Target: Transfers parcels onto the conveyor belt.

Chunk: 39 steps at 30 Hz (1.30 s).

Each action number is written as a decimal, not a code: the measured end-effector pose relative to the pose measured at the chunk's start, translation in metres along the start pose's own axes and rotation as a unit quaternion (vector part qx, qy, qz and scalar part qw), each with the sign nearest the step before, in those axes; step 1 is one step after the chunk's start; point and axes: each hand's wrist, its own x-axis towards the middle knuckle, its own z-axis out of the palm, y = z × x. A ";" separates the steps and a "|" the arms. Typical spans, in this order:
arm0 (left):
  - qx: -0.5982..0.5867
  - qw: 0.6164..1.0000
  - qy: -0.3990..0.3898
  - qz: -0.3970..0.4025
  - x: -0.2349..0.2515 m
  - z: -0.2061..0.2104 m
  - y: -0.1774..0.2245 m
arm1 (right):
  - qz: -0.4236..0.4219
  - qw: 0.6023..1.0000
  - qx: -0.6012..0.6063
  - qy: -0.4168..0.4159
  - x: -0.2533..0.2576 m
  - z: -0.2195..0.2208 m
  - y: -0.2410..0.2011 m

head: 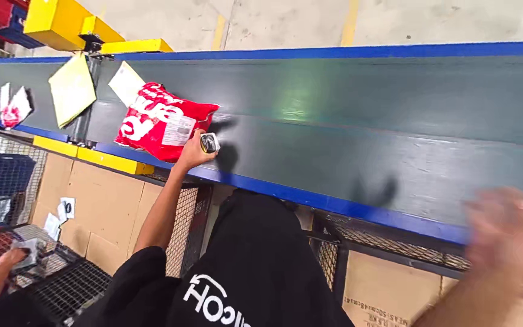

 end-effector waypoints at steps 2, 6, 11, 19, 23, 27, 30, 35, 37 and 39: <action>-0.196 0.978 0.064 -0.004 -0.011 -0.028 0.021 | 0.070 0.990 0.034 -0.115 0.004 0.130 0.027; -0.394 0.901 0.175 -0.048 -0.020 -0.113 -0.027 | 0.187 0.926 0.040 -0.326 -0.037 0.345 0.055; -0.398 0.881 0.183 -0.179 0.029 -0.150 -0.142 | 0.236 0.895 0.011 -0.379 -0.075 0.463 0.055; -0.448 0.861 -0.197 -0.137 0.120 -0.070 -0.091 | 0.208 0.939 0.038 -0.271 -0.057 0.486 0.030; -0.485 0.841 -0.237 -0.045 0.126 -0.030 -0.021 | 0.195 0.958 0.114 -0.176 -0.055 0.388 0.027; -0.488 0.811 -0.313 0.077 0.118 0.012 0.094 | 0.138 0.967 0.215 0.017 -0.104 0.267 0.057; -0.533 0.781 -0.309 0.103 0.099 0.042 0.184 | 0.054 0.942 0.207 0.259 -0.159 0.181 0.032; -0.484 0.741 -0.435 0.168 0.032 0.112 0.356 | -0.140 0.814 0.142 0.545 -0.194 -0.023 -0.089; -0.433 0.732 -0.472 0.230 -0.028 0.144 0.429 | -0.231 0.841 0.110 0.477 -0.184 -0.119 -0.053; -0.371 0.748 -0.448 0.319 -0.089 0.178 0.495 | -0.064 0.916 0.084 0.388 -0.185 -0.121 -0.038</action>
